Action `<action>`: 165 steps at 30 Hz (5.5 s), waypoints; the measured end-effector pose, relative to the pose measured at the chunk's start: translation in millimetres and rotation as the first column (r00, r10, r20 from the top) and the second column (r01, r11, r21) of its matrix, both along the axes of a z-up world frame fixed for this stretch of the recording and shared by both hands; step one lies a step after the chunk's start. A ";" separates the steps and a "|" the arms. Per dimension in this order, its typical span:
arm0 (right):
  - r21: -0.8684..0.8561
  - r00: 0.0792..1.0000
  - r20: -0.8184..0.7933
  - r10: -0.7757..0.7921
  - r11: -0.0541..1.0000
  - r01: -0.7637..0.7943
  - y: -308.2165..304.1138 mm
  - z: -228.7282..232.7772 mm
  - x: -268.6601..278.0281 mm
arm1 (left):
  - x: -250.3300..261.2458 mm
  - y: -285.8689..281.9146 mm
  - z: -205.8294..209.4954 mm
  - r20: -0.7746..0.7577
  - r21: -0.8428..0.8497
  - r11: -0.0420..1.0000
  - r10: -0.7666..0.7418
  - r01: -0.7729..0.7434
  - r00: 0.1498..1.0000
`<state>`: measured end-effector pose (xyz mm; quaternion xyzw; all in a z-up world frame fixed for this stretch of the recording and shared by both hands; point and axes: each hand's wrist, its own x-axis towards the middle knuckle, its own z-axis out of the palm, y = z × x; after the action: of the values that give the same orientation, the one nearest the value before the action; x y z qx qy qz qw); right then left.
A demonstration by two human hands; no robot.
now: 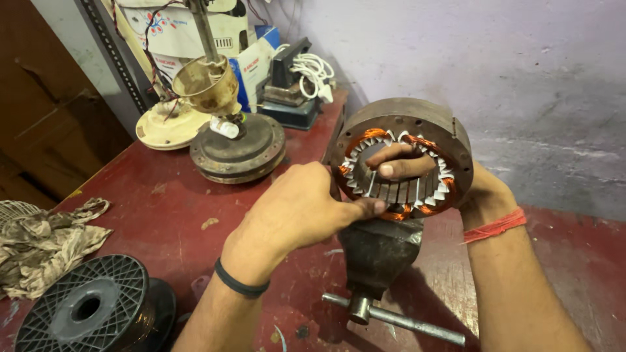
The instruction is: The person winds copper wire around the slots of a motor stator held in a bench vise. They repeatedly insert and adjust the wire into the slots, rotating the stator to access different positions and ensuring the windings are seated properly.
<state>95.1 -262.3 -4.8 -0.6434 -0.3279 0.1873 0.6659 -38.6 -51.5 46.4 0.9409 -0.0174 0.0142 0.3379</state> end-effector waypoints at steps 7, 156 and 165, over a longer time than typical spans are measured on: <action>0.016 0.994 -0.105 -0.033 0.999 0.035 10.3 2.3 -11.0 | -9.3 -2.5 0.7 0.048 0.081 0.996 0.039 -0.043 0.998; -0.347 0.449 0.860 -0.241 0.368 0.863 39.7 29.8 -132.9 | 68.9 40.5 -100.8 0.223 -0.882 0.281 -0.456 0.377 0.862; -0.503 0.571 0.802 -0.176 0.316 0.804 45.8 14.1 -126.2 | 70.7 39.4 -102.0 0.250 -0.839 0.338 -0.457 0.427 0.853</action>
<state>-31.2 -216.5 9.3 -0.9688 -0.1574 -0.1314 0.1393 32.1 -12.1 -55.7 0.5932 -0.2561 -0.0852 0.7585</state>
